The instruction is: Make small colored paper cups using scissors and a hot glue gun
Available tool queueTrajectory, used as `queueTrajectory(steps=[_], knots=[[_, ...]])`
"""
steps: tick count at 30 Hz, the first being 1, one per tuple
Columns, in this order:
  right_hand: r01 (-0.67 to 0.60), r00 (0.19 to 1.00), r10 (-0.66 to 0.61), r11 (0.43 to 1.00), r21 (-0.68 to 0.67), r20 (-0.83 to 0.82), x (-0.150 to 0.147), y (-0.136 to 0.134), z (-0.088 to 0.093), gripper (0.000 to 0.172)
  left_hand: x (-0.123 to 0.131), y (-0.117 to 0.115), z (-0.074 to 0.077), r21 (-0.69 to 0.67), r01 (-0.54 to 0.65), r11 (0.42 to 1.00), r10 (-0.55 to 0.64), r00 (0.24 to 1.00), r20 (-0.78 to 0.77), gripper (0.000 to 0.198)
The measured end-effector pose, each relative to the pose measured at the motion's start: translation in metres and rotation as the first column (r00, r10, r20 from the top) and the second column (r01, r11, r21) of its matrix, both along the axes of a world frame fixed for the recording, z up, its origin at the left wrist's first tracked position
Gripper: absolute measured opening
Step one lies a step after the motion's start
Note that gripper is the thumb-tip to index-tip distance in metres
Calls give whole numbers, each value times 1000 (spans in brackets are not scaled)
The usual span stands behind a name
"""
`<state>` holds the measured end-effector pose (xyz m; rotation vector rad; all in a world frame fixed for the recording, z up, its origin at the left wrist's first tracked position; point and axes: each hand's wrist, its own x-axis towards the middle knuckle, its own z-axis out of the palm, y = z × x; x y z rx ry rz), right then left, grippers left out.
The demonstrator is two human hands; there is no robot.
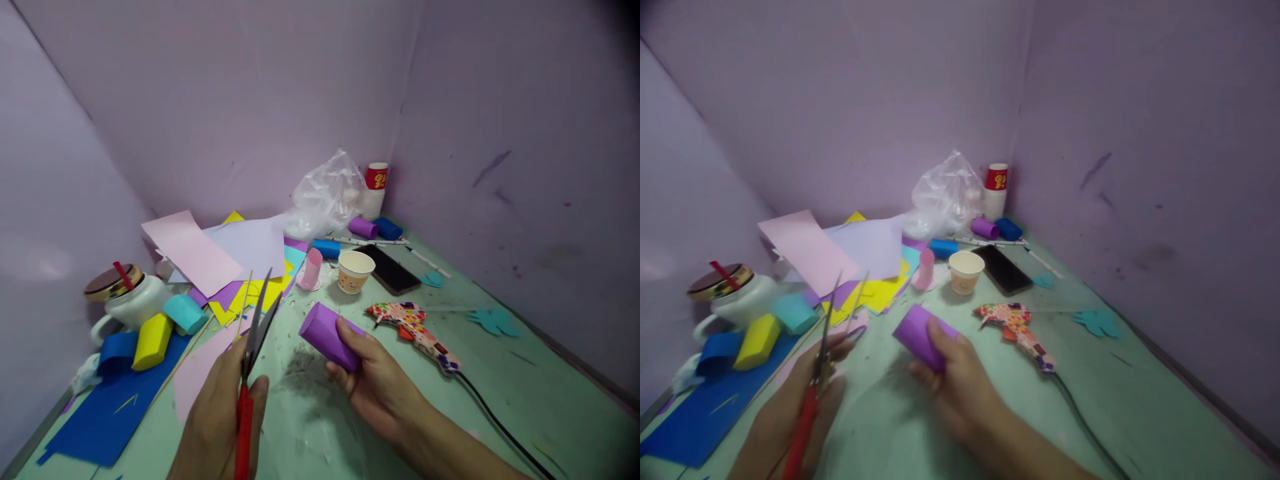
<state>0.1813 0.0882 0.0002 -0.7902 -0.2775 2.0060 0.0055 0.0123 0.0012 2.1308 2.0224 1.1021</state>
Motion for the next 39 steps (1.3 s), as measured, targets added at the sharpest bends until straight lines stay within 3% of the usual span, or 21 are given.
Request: queueTrajectory(steps=[2,6,11,14,18,26,31,39], knots=[[11,1000,-11,1000,-3,-2,-1,0,0,19,1,3,-2,10,-24,1000,24,999,-38,41],[64,997,-64,998,-9,-30,-3,1,1,18,0,8,-8,5,5,1000,-4,962,-273,41],[28,997,-33,997,-69,-66,-5,0,1,12,-3,11,-29,5,16,1000,-13,919,-394,46],[10,996,-9,1000,9,-93,-7,-6,-1,14,2,10,-35,2,20,1000,-18,920,-392,46],[4,996,2,998,67,-91,-10,-14,-3,14,13,9,-30,-57,-42,998,20,941,-337,42],[33,993,-28,998,44,-116,-13,-20,-2,13,21,6,-30,-128,-124,984,103,982,-159,39],[32,990,-27,999,31,-141,-13,-20,-1,15,20,6,-31,-144,-117,983,84,972,-220,38],[13,994,-7,999,51,-113,-13,-18,-1,25,20,4,-33,-59,-134,989,107,939,-326,42]])
